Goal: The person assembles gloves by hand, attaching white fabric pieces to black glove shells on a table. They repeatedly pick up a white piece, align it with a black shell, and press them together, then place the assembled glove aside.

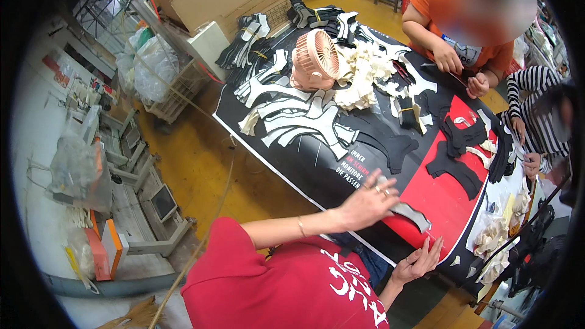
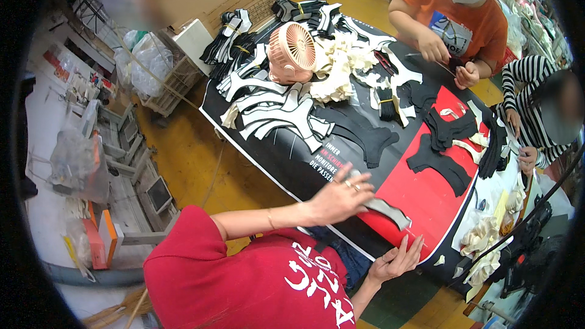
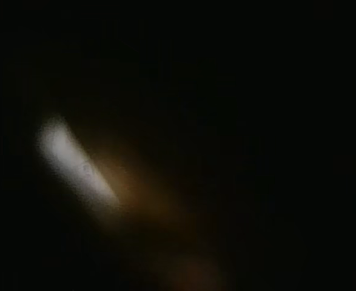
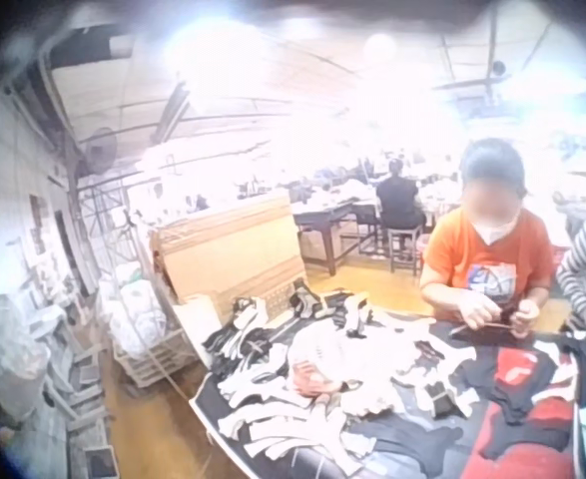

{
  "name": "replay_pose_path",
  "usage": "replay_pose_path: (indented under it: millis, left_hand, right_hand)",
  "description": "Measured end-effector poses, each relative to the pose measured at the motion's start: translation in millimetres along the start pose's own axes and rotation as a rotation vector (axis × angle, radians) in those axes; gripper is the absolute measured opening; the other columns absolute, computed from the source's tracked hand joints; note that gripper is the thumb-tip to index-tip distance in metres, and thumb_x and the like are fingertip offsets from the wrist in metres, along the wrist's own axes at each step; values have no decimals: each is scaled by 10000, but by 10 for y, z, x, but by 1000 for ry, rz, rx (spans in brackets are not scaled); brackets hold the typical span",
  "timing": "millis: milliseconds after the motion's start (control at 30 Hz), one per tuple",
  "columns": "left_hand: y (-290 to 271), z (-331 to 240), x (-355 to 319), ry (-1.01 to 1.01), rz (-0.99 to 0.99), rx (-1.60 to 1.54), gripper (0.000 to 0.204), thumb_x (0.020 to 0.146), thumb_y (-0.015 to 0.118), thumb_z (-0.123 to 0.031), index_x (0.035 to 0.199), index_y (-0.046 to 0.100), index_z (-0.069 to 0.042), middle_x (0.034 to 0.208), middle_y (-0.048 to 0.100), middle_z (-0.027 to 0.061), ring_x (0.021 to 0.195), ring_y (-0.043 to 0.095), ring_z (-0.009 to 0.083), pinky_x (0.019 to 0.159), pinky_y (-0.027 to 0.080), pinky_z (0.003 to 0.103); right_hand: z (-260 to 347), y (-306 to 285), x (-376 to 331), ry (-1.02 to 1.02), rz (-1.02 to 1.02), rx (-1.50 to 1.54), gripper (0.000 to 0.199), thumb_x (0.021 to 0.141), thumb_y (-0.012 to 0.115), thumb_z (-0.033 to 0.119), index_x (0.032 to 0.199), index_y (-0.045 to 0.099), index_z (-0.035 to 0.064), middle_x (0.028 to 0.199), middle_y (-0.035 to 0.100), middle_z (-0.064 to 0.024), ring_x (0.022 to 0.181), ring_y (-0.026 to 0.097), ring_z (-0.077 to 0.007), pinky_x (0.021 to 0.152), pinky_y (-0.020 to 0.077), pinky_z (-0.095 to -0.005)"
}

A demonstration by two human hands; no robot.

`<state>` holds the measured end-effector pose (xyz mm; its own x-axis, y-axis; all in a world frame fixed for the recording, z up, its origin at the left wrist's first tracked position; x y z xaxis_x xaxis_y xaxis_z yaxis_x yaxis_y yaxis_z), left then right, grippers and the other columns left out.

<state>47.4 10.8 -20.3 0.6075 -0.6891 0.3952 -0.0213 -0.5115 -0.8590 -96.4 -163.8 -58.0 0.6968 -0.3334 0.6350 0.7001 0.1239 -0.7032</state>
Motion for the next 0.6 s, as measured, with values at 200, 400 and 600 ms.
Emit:
replay_pose_path:
  millis: [200, 400, 600]
  left_hand:
    - [-1080, 1237, -369, -289, -69, 263, 378, 760, 755, -111, 1123, 650, -99, 1101, 691, 119, 1089, 628, 329, 994, 431, 529]
    - [-2012, 2349, -731, -564, -57, 855, 611, 847, 731, -176, 1408, 511, -73, 1530, 434, 148, 1462, 320, 340, 1192, 111, 613]
    - [-1366, 1908, -406, -562, -230, 522, 486, 946, 624, -249, 1377, 538, -41, 1543, 389, 204, 1450, 328, 375, 1206, 110, 574]
  right_hand:
    - [47, -79, 160, 40, 33, 20, 331, 1042, 465, 213, 1163, 691, 4, 1397, 571, -209, 1305, 525, -387, 1090, 341, -489]
    - [-3, -125, 442, 65, -1, -10, 203, 924, 647, 206, 1026, 739, 56, 1344, 616, -174, 1258, 569, -334, 1054, 374, -446]
    - [-45, -455, 607, 108, -154, -63, 151, 844, 746, 166, 973, 742, 88, 1181, 691, -115, 1130, 632, -269, 965, 420, -394]
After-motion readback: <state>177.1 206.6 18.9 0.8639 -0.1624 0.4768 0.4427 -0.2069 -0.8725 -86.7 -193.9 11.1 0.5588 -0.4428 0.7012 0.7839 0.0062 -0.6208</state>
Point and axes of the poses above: each hand's wrist, its own x-axis towards the middle knuckle, its own y-axis out of the palm, z = x × y, the point moved 6 cm from there along x, towards the middle knuckle
